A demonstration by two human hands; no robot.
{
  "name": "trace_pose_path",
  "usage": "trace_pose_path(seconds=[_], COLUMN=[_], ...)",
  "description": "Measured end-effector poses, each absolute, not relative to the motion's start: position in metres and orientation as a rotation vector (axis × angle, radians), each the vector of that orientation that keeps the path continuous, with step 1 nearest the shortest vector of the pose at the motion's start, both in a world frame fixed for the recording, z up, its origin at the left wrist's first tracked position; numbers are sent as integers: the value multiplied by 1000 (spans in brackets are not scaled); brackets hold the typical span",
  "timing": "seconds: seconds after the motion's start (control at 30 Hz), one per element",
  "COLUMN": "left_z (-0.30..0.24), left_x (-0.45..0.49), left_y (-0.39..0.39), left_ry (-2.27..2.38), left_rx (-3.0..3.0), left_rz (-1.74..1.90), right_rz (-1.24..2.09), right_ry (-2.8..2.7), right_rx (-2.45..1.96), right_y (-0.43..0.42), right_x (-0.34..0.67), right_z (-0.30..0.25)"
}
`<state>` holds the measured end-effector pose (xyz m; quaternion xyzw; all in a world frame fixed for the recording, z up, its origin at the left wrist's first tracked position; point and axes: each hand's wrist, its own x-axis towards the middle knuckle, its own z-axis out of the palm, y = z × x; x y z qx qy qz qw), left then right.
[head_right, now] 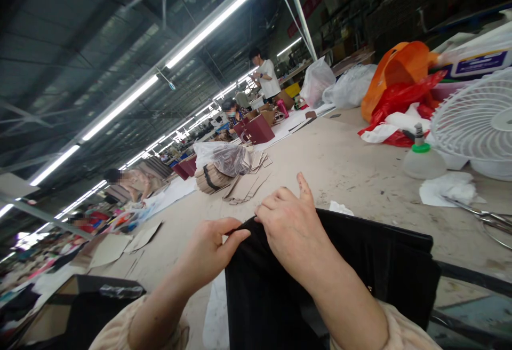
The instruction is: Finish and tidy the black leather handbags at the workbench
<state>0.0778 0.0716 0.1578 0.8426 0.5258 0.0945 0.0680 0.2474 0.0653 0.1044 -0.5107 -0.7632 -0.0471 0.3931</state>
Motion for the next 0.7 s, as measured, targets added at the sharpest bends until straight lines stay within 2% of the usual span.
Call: trace_pose_path(seconds=[0.33, 0.53, 0.7], left_z=[149, 148, 157], left_x=[87, 81, 87], left_y=[84, 86, 83], left_ry=[1584, 1612, 1509], left_rx=[2618, 2550, 2487], left_rz=[381, 438, 407], right_rz=[-145, -342, -269], right_ry=[-1994, -1898, -1882], right_rx=[-1277, -1670, -1794], right_y=[63, 42, 33], right_x=[255, 292, 305], right_z=[102, 104, 105])
